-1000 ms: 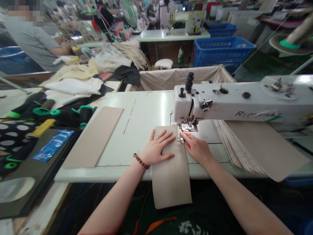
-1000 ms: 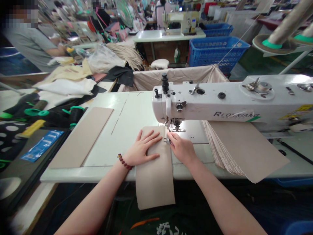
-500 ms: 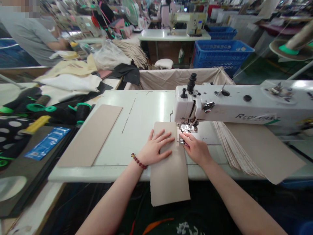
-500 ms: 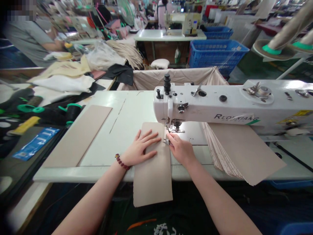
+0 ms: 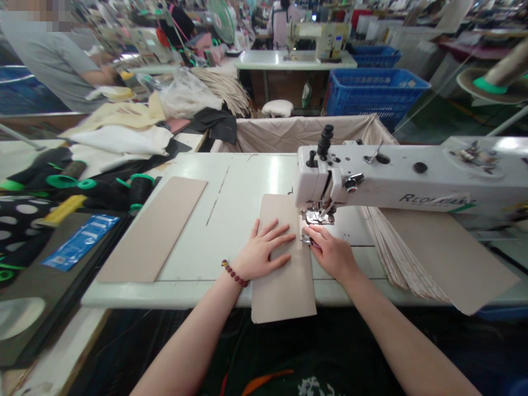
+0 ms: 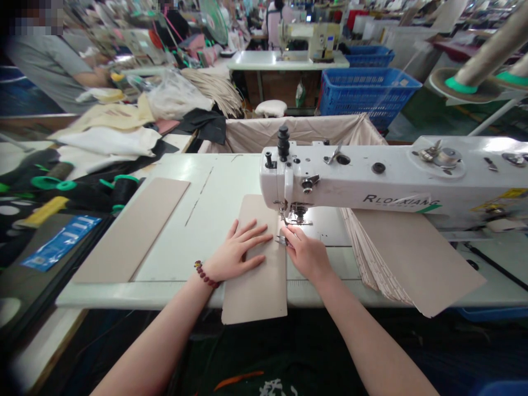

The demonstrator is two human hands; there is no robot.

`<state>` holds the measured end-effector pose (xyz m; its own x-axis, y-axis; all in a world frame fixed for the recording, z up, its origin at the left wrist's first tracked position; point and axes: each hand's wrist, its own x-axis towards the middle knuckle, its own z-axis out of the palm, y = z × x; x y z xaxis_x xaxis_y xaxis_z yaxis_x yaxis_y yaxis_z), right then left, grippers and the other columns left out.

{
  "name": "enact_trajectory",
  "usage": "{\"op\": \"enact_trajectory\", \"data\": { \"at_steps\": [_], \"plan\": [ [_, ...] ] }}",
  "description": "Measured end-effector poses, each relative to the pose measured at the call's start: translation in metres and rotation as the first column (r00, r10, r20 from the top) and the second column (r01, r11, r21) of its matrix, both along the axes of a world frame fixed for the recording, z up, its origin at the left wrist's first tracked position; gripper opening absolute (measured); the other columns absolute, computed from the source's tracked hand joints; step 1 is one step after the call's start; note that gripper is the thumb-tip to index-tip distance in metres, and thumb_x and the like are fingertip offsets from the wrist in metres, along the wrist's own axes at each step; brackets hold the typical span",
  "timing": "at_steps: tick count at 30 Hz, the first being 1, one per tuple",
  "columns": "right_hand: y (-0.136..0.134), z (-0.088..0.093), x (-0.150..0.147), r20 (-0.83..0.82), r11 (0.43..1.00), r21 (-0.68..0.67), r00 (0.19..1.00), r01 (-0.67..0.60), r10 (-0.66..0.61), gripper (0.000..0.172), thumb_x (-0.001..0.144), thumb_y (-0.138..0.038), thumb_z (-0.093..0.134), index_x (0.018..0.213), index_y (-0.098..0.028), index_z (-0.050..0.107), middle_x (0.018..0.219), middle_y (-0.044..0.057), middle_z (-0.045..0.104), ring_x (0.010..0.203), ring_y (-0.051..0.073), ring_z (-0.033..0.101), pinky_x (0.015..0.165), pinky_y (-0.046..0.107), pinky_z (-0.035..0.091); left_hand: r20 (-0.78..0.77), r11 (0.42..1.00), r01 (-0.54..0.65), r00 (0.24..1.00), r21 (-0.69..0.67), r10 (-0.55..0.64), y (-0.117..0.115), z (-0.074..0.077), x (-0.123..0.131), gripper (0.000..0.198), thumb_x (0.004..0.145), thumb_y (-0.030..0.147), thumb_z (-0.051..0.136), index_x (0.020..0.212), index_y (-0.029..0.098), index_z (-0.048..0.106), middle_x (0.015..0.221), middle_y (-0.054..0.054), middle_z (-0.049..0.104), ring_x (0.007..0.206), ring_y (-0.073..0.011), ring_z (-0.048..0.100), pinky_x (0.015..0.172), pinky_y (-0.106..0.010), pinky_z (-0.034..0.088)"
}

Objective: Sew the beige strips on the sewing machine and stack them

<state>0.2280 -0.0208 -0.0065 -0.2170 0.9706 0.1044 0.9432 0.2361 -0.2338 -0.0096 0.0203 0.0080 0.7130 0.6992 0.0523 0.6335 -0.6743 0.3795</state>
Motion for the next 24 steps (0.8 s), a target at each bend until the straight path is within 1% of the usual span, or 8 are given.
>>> {"op": "enact_trajectory", "data": {
  "at_steps": [17,24],
  "plan": [
    [0.0005,-0.005,0.0016,-0.005,1.0,0.025,1.0,-0.001,0.001,0.047,0.091,-0.023,0.045,0.137,-0.034,0.044,0.14,-0.001,0.049,0.101,0.02,0.062,0.074,0.028,0.053,-0.012,1.0,-0.013,1.0,0.021,0.013,-0.0002,-0.0025,-0.0005,0.051,0.091,0.048,0.047,0.141,0.036,0.04,0.152,0.003,0.032,0.143,-0.0276,0.016,0.115,-0.056,-0.003],
    [0.0008,-0.0053,0.0022,-0.029,1.0,0.028,1.0,-0.011,0.012,0.048,0.09,-0.022,0.045,0.137,-0.033,0.045,0.139,-0.002,0.049,0.104,0.02,0.061,0.078,0.029,0.052,-0.017,1.0,-0.009,1.0,0.023,0.009,0.0002,-0.002,-0.0003,0.05,0.092,0.047,0.047,0.14,0.036,0.04,0.152,0.004,0.032,0.143,-0.0265,0.017,0.115,-0.056,-0.003]
  ]
}}
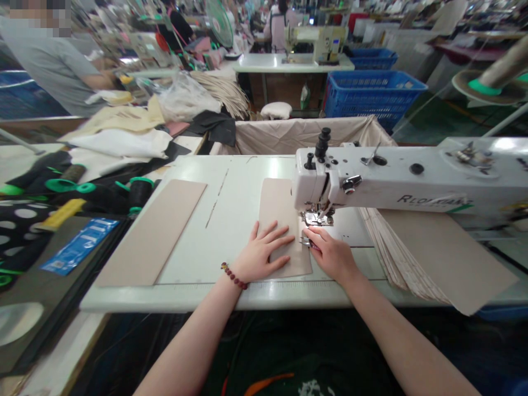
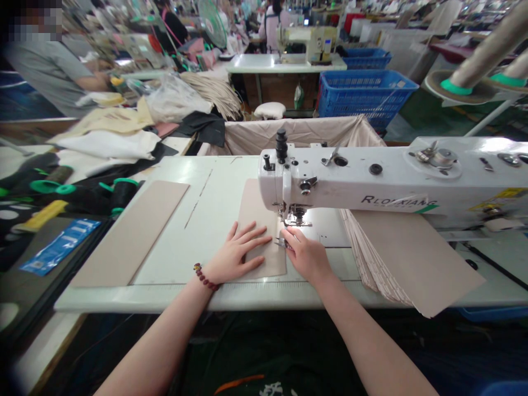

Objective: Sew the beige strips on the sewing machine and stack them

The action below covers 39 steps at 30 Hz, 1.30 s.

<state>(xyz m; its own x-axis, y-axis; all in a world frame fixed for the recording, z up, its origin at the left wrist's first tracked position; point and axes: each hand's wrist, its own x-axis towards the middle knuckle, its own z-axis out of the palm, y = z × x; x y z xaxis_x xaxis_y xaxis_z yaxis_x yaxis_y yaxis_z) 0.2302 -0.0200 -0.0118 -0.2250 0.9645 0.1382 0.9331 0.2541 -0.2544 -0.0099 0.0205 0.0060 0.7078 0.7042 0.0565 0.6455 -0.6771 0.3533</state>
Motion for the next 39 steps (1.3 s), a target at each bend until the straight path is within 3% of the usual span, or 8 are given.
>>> {"op": "enact_trajectory", "data": {
  "at_steps": [21,28,35,39],
  "plan": [
    [0.0,-0.001,0.0,-0.01,1.0,0.006,1.0,0.005,-0.005,0.047,0.09,-0.023,0.045,0.136,-0.034,0.045,0.139,-0.003,0.049,0.103,0.019,0.061,0.077,0.029,0.053,-0.003,0.999,0.021,1.0,0.026,-0.021,-0.001,-0.004,0.002,0.05,0.096,0.047,0.04,0.144,0.033,0.035,0.149,0.0,0.037,0.14,-0.0234,0.026,0.115,-0.054,-0.006],
    [0.0,-0.001,-0.001,-0.002,1.0,0.005,1.0,0.013,-0.013,0.049,0.089,-0.022,0.046,0.137,-0.033,0.045,0.138,-0.001,0.05,0.103,0.019,0.062,0.077,0.029,0.053,-0.028,0.998,0.059,0.998,0.033,-0.058,0.006,-0.003,0.008,0.054,0.096,0.045,0.039,0.147,0.029,0.028,0.151,0.0,0.033,0.14,-0.0203,0.027,0.118,-0.047,0.003],
    [0.002,-0.001,0.001,-0.031,1.0,0.001,1.0,0.005,-0.005,0.047,0.09,-0.023,0.047,0.136,-0.031,0.047,0.138,-0.001,0.05,0.104,0.02,0.061,0.082,0.031,0.054,-0.005,0.999,0.029,1.0,0.032,-0.028,0.022,-0.006,0.016,0.054,0.097,0.047,0.037,0.145,0.025,0.032,0.151,-0.002,0.034,0.14,-0.0193,0.028,0.118,-0.039,0.018],
    [0.002,-0.002,0.001,-0.039,1.0,0.0,0.999,0.009,-0.009,0.046,0.09,-0.022,0.046,0.135,-0.031,0.049,0.138,0.001,0.051,0.105,0.02,0.061,0.083,0.032,0.054,0.023,0.999,0.005,1.0,0.033,-0.005,0.032,-0.01,0.019,0.054,0.096,0.047,0.037,0.145,0.024,0.034,0.15,-0.003,0.036,0.139,-0.0197,0.03,0.117,-0.039,0.02]
  ]
}}
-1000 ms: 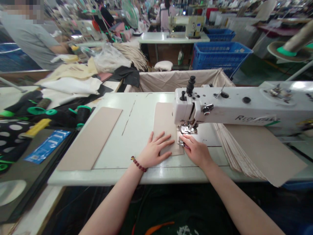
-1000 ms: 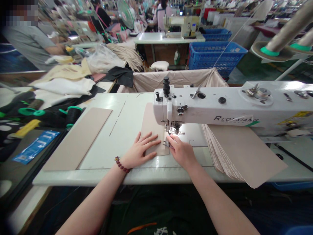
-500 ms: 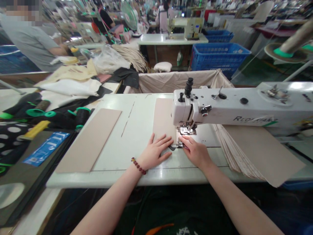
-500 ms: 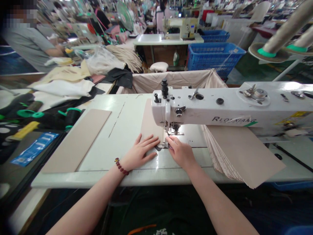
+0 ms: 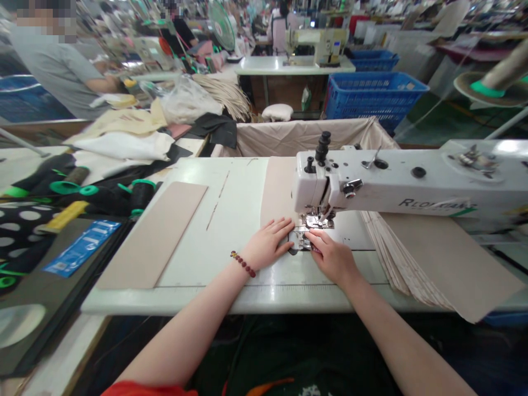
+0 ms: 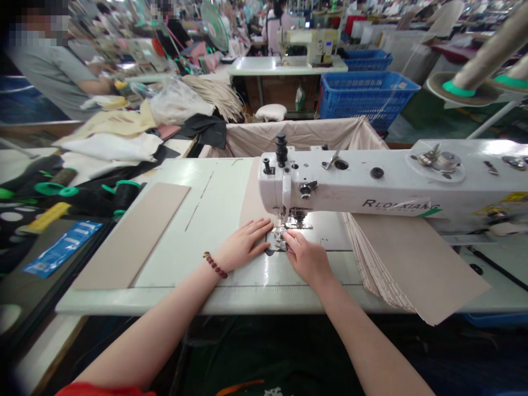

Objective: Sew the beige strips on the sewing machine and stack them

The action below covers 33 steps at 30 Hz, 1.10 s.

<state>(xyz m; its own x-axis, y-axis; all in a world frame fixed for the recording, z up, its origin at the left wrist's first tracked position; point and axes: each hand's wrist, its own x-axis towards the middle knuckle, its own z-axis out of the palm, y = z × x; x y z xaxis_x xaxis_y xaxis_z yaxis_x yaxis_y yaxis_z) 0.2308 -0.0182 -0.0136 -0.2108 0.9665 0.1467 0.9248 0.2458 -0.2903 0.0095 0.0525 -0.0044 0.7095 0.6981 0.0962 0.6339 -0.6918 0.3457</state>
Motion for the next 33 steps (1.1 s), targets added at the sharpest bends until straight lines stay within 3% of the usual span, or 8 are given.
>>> {"op": "enact_trajectory", "data": {
  "at_steps": [7,33],
  "plan": [
    [0.0004,-0.0014,-0.0001,-0.003,1.0,0.0,1.0,-0.006,0.006,0.043,0.091,-0.024,0.046,0.134,-0.031,0.049,0.138,-0.001,0.05,0.105,0.02,0.061,0.083,0.031,0.054,0.019,0.999,-0.03,0.999,0.026,0.029,0.0056,-0.0081,0.002,0.054,0.096,0.044,0.039,0.146,0.023,0.031,0.151,-0.003,0.034,0.141,-0.0195,0.026,0.118,-0.04,0.017],
    [-0.0012,-0.0008,-0.0005,0.003,1.0,0.023,1.0,0.01,-0.01,0.043,0.09,-0.023,0.048,0.132,-0.031,0.05,0.136,-0.001,0.052,0.104,0.019,0.061,0.078,0.03,0.054,0.074,0.995,-0.083,0.994,0.049,0.079,0.003,-0.0076,0.0015,0.054,0.093,0.043,0.046,0.142,0.025,0.037,0.149,-0.006,0.037,0.14,-0.0229,0.027,0.117,-0.044,0.018]
  ]
}}
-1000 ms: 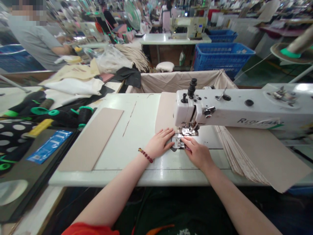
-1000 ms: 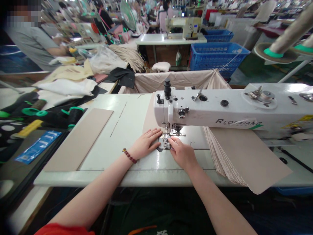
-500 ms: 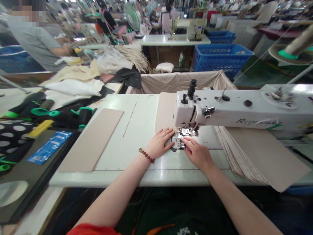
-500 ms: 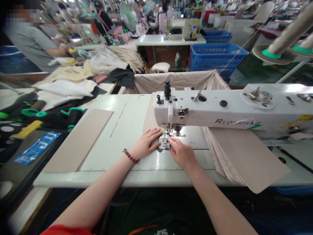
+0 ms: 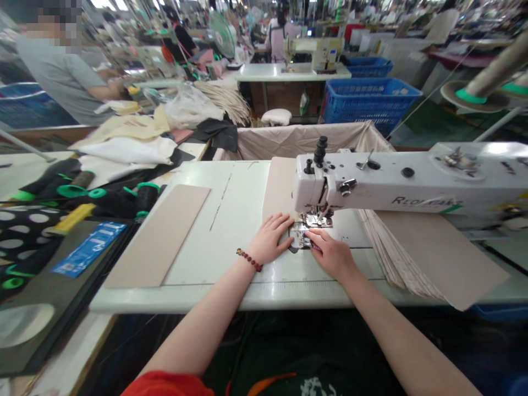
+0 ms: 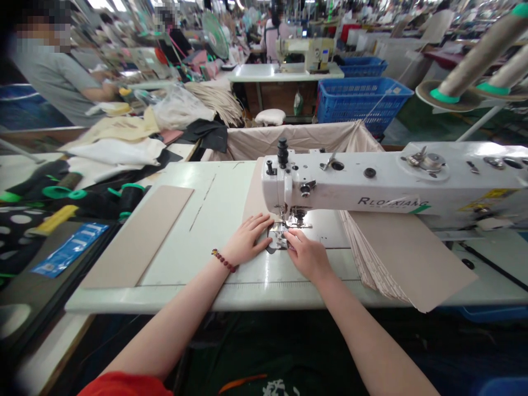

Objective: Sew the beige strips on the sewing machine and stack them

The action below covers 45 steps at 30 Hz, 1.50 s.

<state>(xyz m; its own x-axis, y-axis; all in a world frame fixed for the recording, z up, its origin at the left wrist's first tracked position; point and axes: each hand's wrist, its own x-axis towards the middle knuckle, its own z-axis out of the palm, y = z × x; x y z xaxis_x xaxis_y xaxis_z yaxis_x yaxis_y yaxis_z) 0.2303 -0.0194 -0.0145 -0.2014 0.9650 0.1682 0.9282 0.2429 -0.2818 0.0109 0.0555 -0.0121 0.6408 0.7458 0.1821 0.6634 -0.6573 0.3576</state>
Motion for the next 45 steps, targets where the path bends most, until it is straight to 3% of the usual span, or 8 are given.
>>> {"op": "enact_trajectory", "data": {
  "at_steps": [9,14,21,27,31,35,40,45],
  "plan": [
    [-0.002,0.004,-0.002,0.01,1.0,0.018,1.0,0.014,-0.014,0.042,0.089,-0.024,0.047,0.13,-0.031,0.052,0.134,0.0,0.054,0.103,0.019,0.061,0.078,0.029,0.053,-0.015,0.998,-0.026,1.0,0.058,0.027,-0.001,0.001,0.002,0.07,0.09,0.051,0.047,0.147,0.018,0.025,0.152,-0.011,0.031,0.142,-0.0265,0.022,0.116,-0.047,0.015],
    [-0.004,0.006,-0.004,0.023,1.0,0.01,0.999,0.029,-0.029,0.043,0.088,-0.023,0.047,0.13,-0.032,0.053,0.132,0.0,0.055,0.1,0.018,0.063,0.077,0.03,0.053,-0.024,0.94,-0.316,0.947,0.131,0.321,-0.003,0.014,-0.002,0.047,0.097,0.046,0.034,0.133,0.018,0.046,0.105,-0.01,0.069,0.103,-0.0229,0.063,0.105,-0.043,0.034],
    [-0.005,0.009,0.003,-0.116,1.0,0.031,0.993,-0.002,0.005,0.036,0.088,-0.021,0.049,0.122,-0.031,0.057,0.126,-0.002,0.059,0.101,0.017,0.061,0.079,0.028,0.05,-0.101,0.81,-0.551,0.811,0.2,0.576,-0.068,0.012,-0.067,0.039,0.09,0.025,0.043,0.127,0.022,0.052,0.115,-0.014,0.056,0.105,-0.0333,0.054,0.088,-0.051,0.045],
    [-0.033,0.016,0.015,-0.319,0.991,-0.027,0.938,0.133,-0.135,0.02,0.092,-0.033,0.047,0.098,-0.023,0.063,0.09,0.002,0.066,0.081,0.017,0.062,0.069,0.025,0.046,-0.037,0.954,-0.297,0.954,0.03,0.298,-0.115,0.001,-0.089,0.052,0.088,0.011,0.036,0.137,0.029,0.042,0.137,-0.005,0.045,0.126,-0.0249,0.043,0.109,-0.044,0.036],
    [-0.075,0.025,0.023,-0.342,0.955,-0.157,0.894,0.25,-0.29,0.028,0.092,-0.047,0.044,0.084,-0.023,0.057,0.066,-0.002,0.059,0.062,0.015,0.058,0.058,0.025,0.041,-0.01,0.975,-0.222,0.975,0.003,0.222,-0.112,0.003,-0.06,0.049,0.089,0.011,0.037,0.135,0.026,0.045,0.139,-0.007,0.043,0.131,-0.0263,0.037,0.11,-0.046,0.033],
    [-0.124,0.03,0.03,-0.397,0.935,-0.242,0.853,0.259,-0.34,0.027,0.095,-0.048,0.038,0.089,-0.024,0.051,0.072,-0.002,0.06,0.065,0.015,0.058,0.06,0.025,0.041,0.076,0.987,-0.152,0.985,-0.046,0.155,-0.119,0.014,-0.028,0.033,0.094,0.024,0.045,0.126,0.024,0.051,0.128,-0.008,0.05,0.121,-0.0262,0.044,0.105,-0.047,0.038],
    [-0.17,0.009,0.023,-0.32,0.91,-0.326,0.876,0.257,-0.362,0.023,0.096,-0.043,0.039,0.089,-0.023,0.048,0.075,-0.001,0.061,0.068,0.017,0.06,0.06,0.026,0.038,0.067,0.987,0.093,0.994,-0.128,-0.085,-0.155,0.017,0.02,0.038,0.085,0.039,0.063,0.118,0.023,0.053,0.113,-0.008,0.054,0.102,-0.0255,0.05,0.089,-0.043,0.047],
    [-0.184,-0.011,0.006,-0.188,0.914,-0.331,0.933,0.233,-0.306,0.021,0.097,-0.037,0.039,0.088,-0.022,0.049,0.075,0.0,0.063,0.067,0.018,0.063,0.056,0.026,0.034,0.067,0.988,0.095,0.994,-0.125,-0.087,-0.17,0.004,0.044,0.013,0.096,0.024,0.044,0.094,0.02,0.057,0.096,-0.006,0.057,0.092,-0.0218,0.051,0.082,-0.039,0.046]
  ]
}}
